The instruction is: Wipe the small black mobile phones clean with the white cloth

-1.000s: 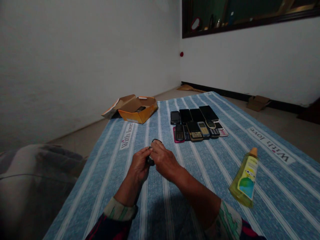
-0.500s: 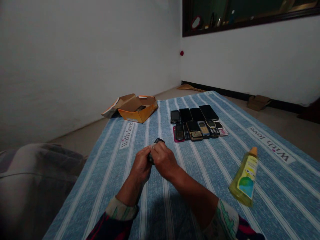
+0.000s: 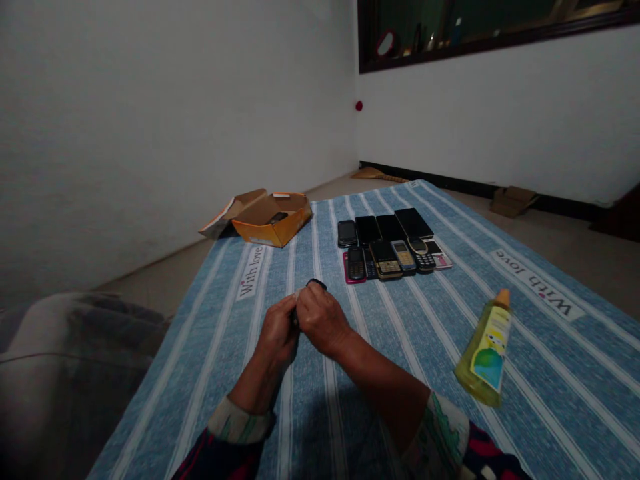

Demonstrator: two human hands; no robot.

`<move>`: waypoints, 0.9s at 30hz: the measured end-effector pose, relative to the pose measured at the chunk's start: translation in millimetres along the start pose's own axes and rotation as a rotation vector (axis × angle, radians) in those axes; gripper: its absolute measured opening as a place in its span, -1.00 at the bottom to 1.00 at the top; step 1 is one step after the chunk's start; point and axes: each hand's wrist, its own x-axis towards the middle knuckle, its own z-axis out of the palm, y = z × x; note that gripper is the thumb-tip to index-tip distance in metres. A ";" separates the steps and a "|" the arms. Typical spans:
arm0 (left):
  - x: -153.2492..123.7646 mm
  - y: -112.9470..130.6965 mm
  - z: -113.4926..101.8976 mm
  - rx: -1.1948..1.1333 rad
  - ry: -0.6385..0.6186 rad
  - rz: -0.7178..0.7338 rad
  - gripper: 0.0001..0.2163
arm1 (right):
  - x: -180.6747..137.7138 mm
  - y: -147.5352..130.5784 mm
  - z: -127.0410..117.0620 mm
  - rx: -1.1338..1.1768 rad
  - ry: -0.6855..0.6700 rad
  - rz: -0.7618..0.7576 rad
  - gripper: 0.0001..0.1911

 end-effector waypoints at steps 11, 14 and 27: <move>0.7 -3.2 -0.4 0.040 0.005 0.028 -0.76 | 1.2 7.2 -0.4 0.001 0.029 -0.017 -0.77; 0.6 -3.2 -1.4 0.069 0.013 0.021 -0.76 | 1.7 10.2 0.3 -0.019 0.038 0.042 -0.77; 1.0 0.1 -1.7 0.055 0.004 0.004 -0.78 | -4.6 9.1 3.2 -0.032 0.054 0.053 -0.72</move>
